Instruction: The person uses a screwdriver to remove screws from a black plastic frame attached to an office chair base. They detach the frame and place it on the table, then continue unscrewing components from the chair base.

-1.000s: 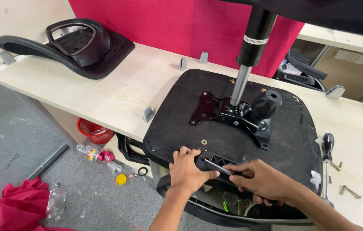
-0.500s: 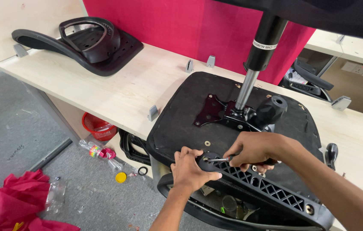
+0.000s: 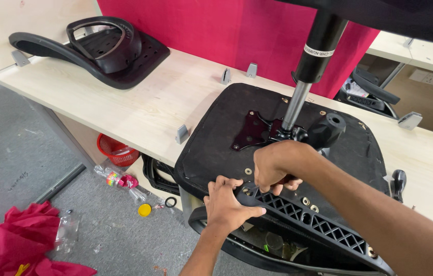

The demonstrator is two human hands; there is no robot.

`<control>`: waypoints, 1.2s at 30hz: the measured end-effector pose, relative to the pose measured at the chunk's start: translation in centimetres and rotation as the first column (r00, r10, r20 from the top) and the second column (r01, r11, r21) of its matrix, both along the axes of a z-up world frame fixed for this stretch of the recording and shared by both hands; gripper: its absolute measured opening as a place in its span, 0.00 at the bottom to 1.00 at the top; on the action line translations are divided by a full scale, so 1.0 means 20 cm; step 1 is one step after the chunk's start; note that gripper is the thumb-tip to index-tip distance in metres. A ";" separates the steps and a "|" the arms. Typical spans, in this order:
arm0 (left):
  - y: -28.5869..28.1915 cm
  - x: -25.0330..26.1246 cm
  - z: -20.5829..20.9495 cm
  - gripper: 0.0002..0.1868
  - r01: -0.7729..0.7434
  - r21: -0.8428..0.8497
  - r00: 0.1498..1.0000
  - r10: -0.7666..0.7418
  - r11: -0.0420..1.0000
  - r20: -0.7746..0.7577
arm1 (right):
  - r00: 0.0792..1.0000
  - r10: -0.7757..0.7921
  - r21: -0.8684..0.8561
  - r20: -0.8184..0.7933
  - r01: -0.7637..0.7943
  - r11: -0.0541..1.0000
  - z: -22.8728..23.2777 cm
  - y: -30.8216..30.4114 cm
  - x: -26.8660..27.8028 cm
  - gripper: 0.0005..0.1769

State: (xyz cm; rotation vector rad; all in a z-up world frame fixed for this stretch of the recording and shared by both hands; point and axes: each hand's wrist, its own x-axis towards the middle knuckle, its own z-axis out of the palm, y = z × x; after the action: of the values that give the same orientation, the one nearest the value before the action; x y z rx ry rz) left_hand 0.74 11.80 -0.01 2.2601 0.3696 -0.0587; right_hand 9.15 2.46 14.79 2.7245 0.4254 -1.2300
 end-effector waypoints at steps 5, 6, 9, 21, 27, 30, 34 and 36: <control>0.01 0.01 0.00 0.48 0.011 0.013 1.000 -0.011 1.000 -0.008 | 0.989 -0.135 0.161 -0.053 0.142 0.977 0.01 -0.14 0.00 0.16; 0.01 0.01 0.01 0.48 0.020 0.033 1.000 -0.019 0.999 -0.010 | 0.989 -0.141 0.195 -0.044 0.147 0.970 -0.01 -0.15 0.00 0.15; 0.02 0.02 0.02 0.48 0.048 0.088 0.999 -0.046 0.995 -0.021 | 0.986 -0.158 0.219 -0.051 0.166 0.962 -0.05 -0.18 0.00 0.13; -0.01 0.09 0.10 0.48 0.077 0.209 0.987 -0.046 0.975 -0.151 | 0.959 -0.269 0.442 -0.094 0.282 0.851 -0.11 -0.29 0.00 0.11; -0.02 0.10 0.11 0.48 0.104 0.255 0.979 -0.054 0.961 -0.194 | 0.905 -0.376 0.491 -0.197 0.423 0.762 -0.06 -0.28 -0.01 0.16; -0.01 0.10 0.11 0.48 0.096 0.249 0.982 -0.050 0.964 -0.183 | 0.889 -0.435 0.524 -0.141 0.439 0.729 -0.01 -0.28 -0.06 0.19; -0.01 0.10 0.10 0.49 0.084 0.239 0.983 -0.041 0.967 -0.176 | 0.801 -0.597 0.733 -0.046 0.433 0.524 -0.02 -0.28 -0.15 0.15; -0.01 0.10 0.10 0.50 0.095 0.242 0.981 -0.050 0.966 -0.186 | 0.776 -0.625 0.790 -0.085 0.435 0.433 -0.05 -0.28 -0.19 0.14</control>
State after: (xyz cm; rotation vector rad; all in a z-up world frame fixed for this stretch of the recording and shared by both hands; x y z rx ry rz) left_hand 2.79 11.60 2.03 2.5264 0.4074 -0.2691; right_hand 5.36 -3.07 13.75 3.9670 0.0044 -0.9110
